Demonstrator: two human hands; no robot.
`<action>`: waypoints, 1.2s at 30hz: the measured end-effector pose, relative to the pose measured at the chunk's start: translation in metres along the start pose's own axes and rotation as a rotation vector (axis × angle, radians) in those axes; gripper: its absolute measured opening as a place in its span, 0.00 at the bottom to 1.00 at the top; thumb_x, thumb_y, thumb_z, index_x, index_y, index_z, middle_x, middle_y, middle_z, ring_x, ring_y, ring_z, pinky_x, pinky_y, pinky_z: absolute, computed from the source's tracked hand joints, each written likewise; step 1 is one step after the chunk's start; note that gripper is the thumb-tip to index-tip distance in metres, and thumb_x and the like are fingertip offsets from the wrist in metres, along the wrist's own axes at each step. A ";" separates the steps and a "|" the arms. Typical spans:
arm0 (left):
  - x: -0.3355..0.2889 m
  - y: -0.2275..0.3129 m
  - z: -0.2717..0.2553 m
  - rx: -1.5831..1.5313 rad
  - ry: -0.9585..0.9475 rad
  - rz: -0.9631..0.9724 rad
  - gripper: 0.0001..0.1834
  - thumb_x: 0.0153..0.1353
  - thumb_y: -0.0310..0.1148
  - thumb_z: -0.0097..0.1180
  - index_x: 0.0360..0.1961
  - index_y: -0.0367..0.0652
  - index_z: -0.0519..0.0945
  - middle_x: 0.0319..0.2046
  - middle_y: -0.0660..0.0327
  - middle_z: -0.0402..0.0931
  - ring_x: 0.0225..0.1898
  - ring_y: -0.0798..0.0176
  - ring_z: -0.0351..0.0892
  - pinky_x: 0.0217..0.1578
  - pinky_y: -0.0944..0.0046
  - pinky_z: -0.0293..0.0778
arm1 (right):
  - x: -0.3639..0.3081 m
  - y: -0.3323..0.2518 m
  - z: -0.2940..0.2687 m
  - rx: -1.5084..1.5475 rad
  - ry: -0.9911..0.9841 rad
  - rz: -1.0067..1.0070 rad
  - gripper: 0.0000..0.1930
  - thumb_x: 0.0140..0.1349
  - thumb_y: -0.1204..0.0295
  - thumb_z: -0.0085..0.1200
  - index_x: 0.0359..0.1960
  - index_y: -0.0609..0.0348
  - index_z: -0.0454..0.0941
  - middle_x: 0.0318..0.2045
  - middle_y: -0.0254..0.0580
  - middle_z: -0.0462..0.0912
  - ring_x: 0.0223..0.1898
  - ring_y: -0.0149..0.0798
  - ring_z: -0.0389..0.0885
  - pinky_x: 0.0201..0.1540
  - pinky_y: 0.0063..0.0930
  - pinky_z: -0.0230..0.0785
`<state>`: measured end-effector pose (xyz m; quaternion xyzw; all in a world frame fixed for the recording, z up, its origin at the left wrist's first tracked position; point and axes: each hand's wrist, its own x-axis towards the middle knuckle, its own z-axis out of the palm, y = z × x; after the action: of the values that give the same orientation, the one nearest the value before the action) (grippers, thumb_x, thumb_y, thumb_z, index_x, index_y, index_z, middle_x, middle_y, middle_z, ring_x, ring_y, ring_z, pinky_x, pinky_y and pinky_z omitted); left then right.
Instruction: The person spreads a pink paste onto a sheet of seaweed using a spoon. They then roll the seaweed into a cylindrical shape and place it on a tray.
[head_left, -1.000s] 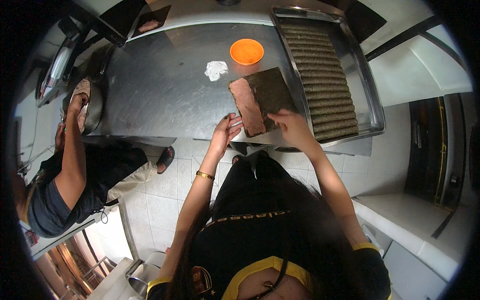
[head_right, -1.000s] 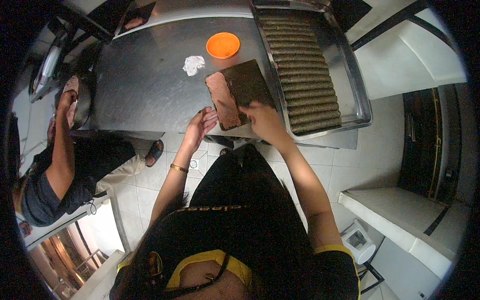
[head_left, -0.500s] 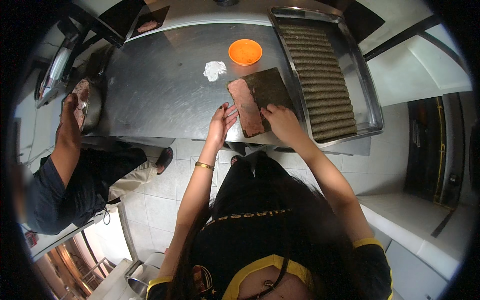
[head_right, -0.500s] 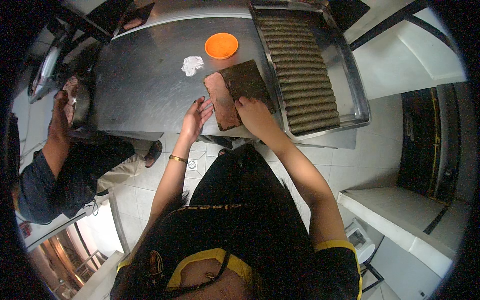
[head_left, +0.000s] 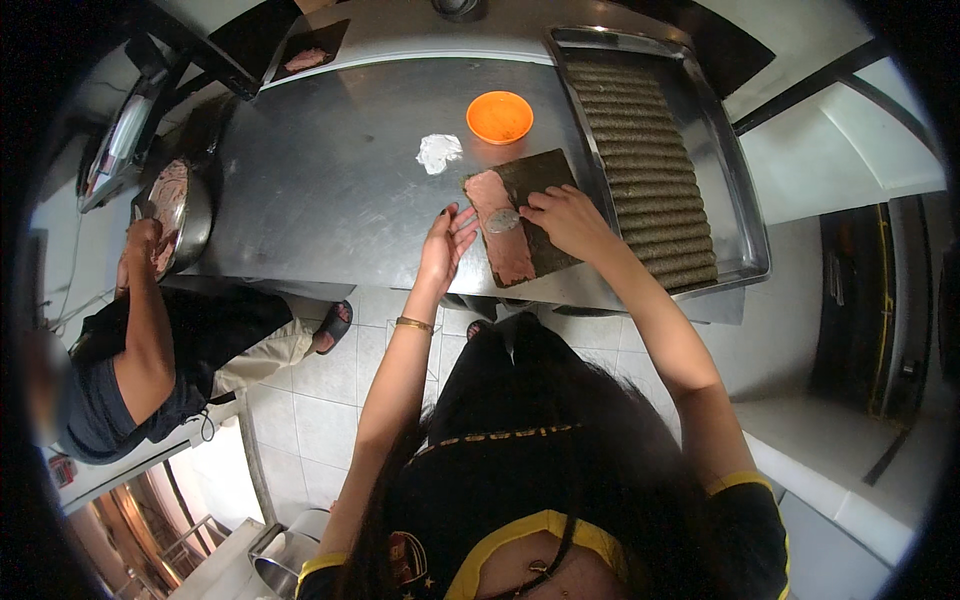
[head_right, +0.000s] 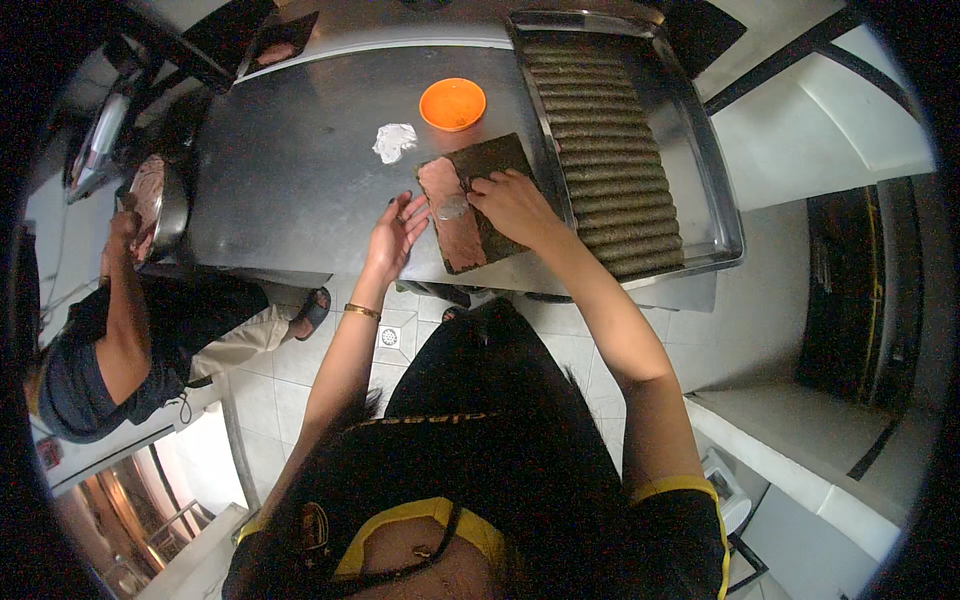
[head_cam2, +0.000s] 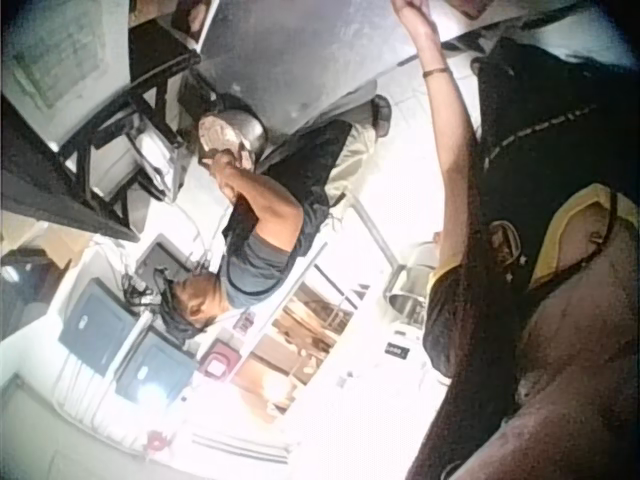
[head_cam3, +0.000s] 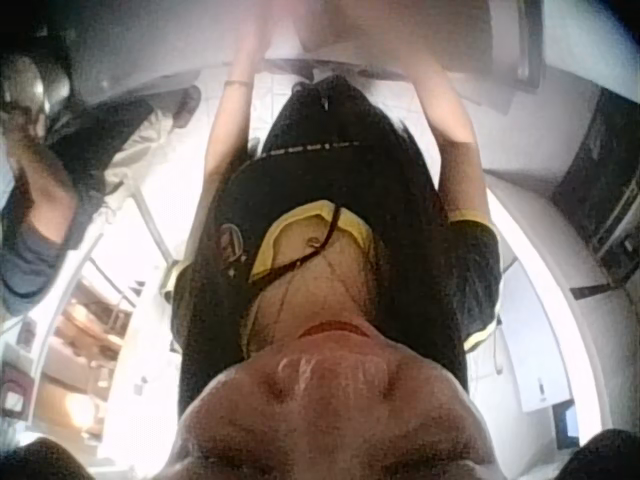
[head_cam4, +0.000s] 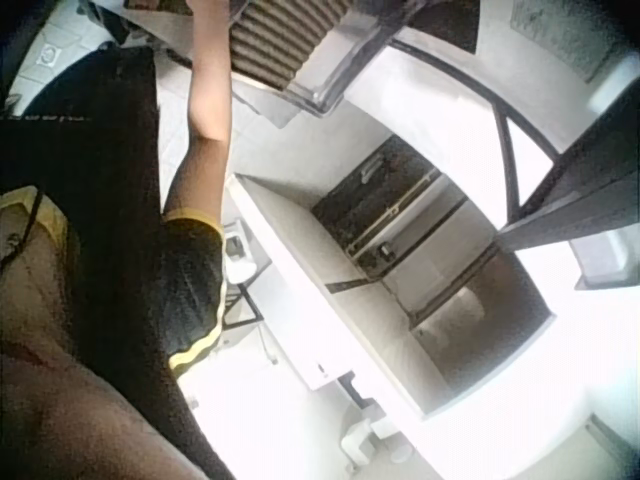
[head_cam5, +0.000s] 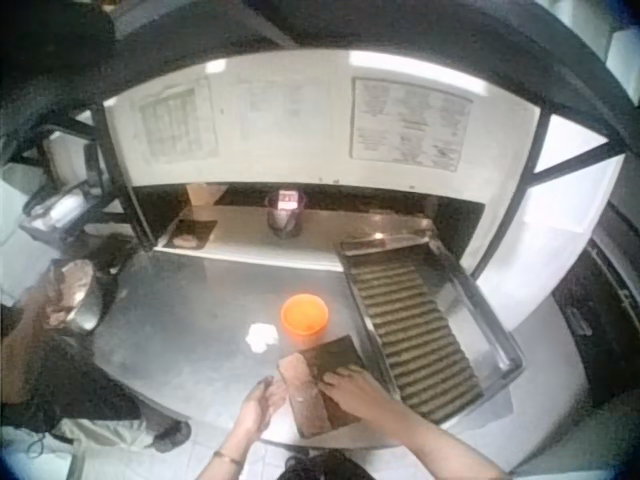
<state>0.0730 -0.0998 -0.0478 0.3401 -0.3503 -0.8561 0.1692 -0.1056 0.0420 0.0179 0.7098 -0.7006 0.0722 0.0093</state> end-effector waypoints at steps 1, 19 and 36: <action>0.000 0.000 -0.001 -0.006 0.007 -0.005 0.23 0.68 0.42 0.34 0.57 0.38 0.59 0.54 0.53 0.67 0.50 0.61 0.71 0.50 0.67 0.68 | 0.005 0.002 0.001 -0.013 -0.007 0.004 0.13 0.51 0.74 0.47 0.39 0.54 0.79 0.35 0.36 0.75 0.41 0.39 0.75 0.47 0.35 0.67; 0.007 0.004 0.002 0.073 0.024 0.031 0.26 0.68 0.45 0.33 0.60 0.38 0.57 0.55 0.57 0.66 0.53 0.64 0.67 0.54 0.65 0.62 | 0.048 0.018 -0.012 0.013 -0.002 0.072 0.13 0.53 0.76 0.47 0.40 0.53 0.79 0.37 0.37 0.76 0.43 0.41 0.76 0.45 0.35 0.69; 0.019 0.002 0.004 0.002 0.043 0.035 0.25 0.68 0.44 0.35 0.60 0.41 0.58 0.55 0.58 0.67 0.50 0.65 0.69 0.53 0.67 0.64 | 0.077 0.030 0.007 -0.087 0.070 0.051 0.09 0.56 0.71 0.48 0.32 0.59 0.79 0.33 0.42 0.79 0.37 0.43 0.79 0.40 0.37 0.72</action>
<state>0.0569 -0.1093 -0.0532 0.3524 -0.3533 -0.8453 0.1911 -0.1341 -0.0358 0.0175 0.6877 -0.7203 0.0666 0.0628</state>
